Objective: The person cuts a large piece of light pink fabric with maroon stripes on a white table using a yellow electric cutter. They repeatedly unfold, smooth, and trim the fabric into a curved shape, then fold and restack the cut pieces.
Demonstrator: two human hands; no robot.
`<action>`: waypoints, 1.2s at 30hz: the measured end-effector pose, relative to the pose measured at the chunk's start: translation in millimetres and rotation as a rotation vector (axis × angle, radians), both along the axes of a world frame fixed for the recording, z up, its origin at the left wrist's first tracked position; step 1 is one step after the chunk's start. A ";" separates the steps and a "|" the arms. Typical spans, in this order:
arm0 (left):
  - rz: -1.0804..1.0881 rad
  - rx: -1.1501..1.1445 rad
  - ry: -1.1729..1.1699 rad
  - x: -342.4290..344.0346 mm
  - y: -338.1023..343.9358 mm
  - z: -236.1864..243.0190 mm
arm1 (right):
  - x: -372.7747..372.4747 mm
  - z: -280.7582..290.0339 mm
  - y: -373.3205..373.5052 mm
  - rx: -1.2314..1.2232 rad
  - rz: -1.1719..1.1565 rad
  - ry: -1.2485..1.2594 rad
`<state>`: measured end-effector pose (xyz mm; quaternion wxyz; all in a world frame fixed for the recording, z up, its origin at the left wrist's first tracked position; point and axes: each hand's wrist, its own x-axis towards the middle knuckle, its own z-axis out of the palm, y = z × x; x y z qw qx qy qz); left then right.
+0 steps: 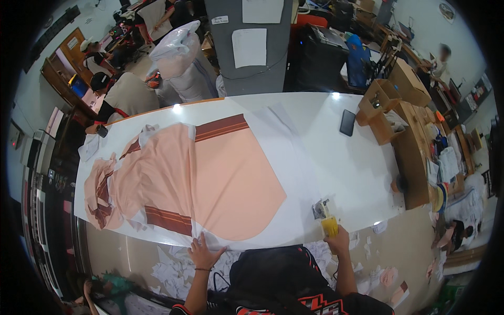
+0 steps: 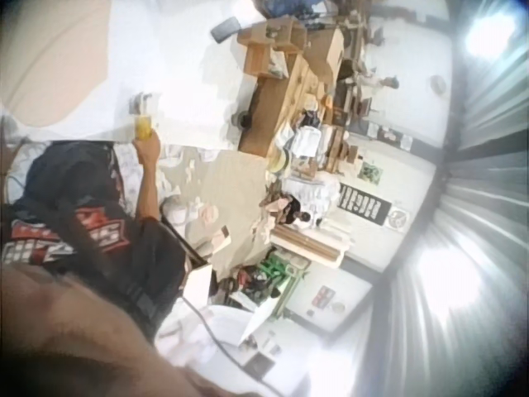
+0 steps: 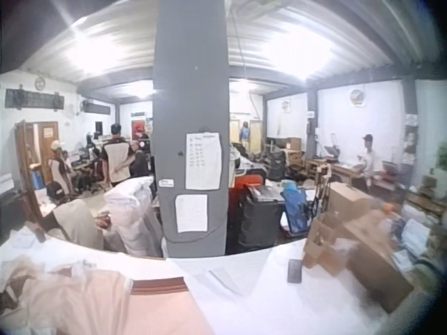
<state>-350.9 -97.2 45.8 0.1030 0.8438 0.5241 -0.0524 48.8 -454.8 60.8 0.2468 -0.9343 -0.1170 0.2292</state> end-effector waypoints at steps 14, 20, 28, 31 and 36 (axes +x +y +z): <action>-0.511 -0.073 -0.285 57.0 -0.2 -44.2 | -113.3 23.7 -52.9 -0.144 0.025 0.003; -0.546 -0.008 -0.431 49.1 2.9 -48.0 | -119.7 23.0 -31.7 -0.222 0.039 -0.077; -0.487 0.016 -0.427 50.0 15.1 -50.8 | -81.8 18.7 14.7 -0.158 0.120 -0.073; -0.450 0.010 -0.391 48.2 16.7 -52.7 | -66.9 18.6 34.8 -0.156 0.126 -0.049; -0.427 0.015 -0.378 46.9 15.9 -55.2 | -47.6 24.3 69.3 -0.155 0.140 -0.041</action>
